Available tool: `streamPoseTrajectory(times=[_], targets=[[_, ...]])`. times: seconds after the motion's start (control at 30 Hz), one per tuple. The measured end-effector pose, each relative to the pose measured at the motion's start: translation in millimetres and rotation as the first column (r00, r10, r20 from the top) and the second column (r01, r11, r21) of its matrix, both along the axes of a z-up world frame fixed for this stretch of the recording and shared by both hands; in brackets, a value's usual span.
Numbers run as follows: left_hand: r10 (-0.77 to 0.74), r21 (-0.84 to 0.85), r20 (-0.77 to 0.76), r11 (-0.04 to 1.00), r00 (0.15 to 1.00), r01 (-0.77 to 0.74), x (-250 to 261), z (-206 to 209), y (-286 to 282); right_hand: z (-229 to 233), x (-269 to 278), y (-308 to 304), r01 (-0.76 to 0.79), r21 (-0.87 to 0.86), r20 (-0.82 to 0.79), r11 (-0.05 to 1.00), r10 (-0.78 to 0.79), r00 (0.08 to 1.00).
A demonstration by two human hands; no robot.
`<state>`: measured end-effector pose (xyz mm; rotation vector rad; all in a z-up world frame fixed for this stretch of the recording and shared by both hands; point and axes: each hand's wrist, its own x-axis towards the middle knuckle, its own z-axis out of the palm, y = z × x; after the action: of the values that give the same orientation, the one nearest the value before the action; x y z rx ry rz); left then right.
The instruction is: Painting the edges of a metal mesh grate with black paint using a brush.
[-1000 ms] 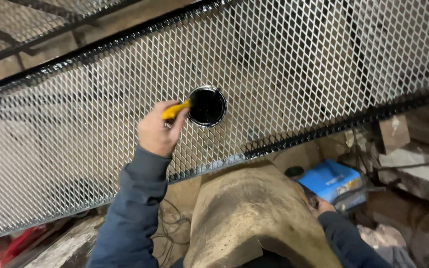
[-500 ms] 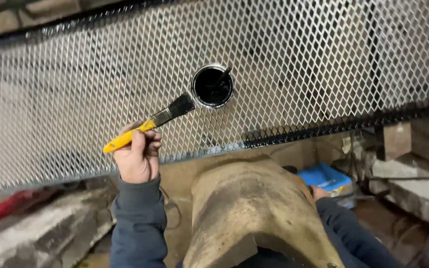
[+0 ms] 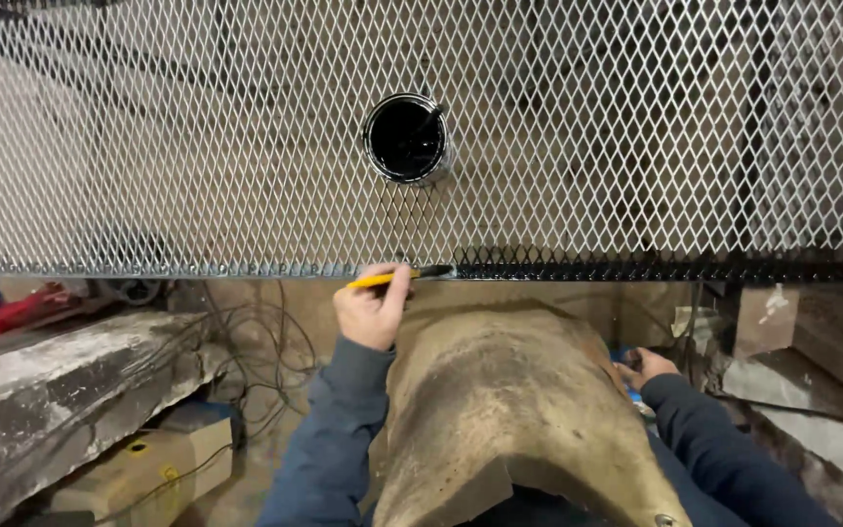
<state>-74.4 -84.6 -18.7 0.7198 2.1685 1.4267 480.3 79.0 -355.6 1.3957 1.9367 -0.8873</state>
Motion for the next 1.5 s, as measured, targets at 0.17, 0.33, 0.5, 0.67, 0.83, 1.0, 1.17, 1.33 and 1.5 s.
streamPoseTrajectory(times=[0.17, 0.33, 0.5, 0.67, 0.83, 1.0, 1.17, 1.33, 1.5], targets=[[-0.115, -0.115, -0.312, 0.990, 0.943, 0.083, 4.1, -45.1, 9.0, -5.0, 9.0, -6.5, -0.115, 0.084, -0.034, 0.990, 0.119, 0.992], [-0.063, -0.120, -0.285, 0.992, 0.956, 0.029, 6.8, -21.8, 23.7, -21.8, 17.8, -11.0, -0.096, -0.018, 0.198, 0.995, 0.097, 0.975], [-0.169, -0.175, -0.299, 0.977, 0.939, 0.120, 12.7, -52.4, 25.4, -34.2, 30.2, -5.3, -0.172, 0.026, 0.111, 0.985, 0.168, 0.979], [-0.236, -0.179, -0.268, 0.965, 0.934, 0.193, 13.1, -44.7, 33.1, 2.6, 4.3, -3.3, -0.106, 0.079, 0.037, 0.991, 0.104, 0.994], [-0.208, -0.145, -0.204, 0.973, 0.957, 0.181, 12.0, -32.8, 38.8, -10.7, 5.6, 1.8, -0.080, 0.050, -0.061, 0.996, 0.083, 0.995], [-0.232, -0.181, -0.317, 0.967, 0.920, 0.181, 3.2, -50.0, 35.3, -11.0, 0.0, 8.2, -0.055, 0.037, -0.122, 0.998, 0.060, 0.991], [-0.214, -0.329, -0.268, 0.937, 0.939, 0.119, -3.3, -62.4, 17.5, -18.8, 7.0, -2.1, -0.184, 0.138, -0.027, 0.973, 0.189, 0.982], [-0.238, -0.312, -0.368, 0.942, 0.899, 0.122, -11.9, -51.0, 7.9, -72.5, 44.2, -11.2, -0.226, 0.070, 0.135, 0.971, 0.216, 0.967], [-0.156, -0.198, -0.362, 0.976, 0.919, 0.088, -15.3, -52.7, 5.6, -49.5, 17.4, 2.0, -0.188, 0.016, 0.054, 0.982, 0.187, 0.981]])
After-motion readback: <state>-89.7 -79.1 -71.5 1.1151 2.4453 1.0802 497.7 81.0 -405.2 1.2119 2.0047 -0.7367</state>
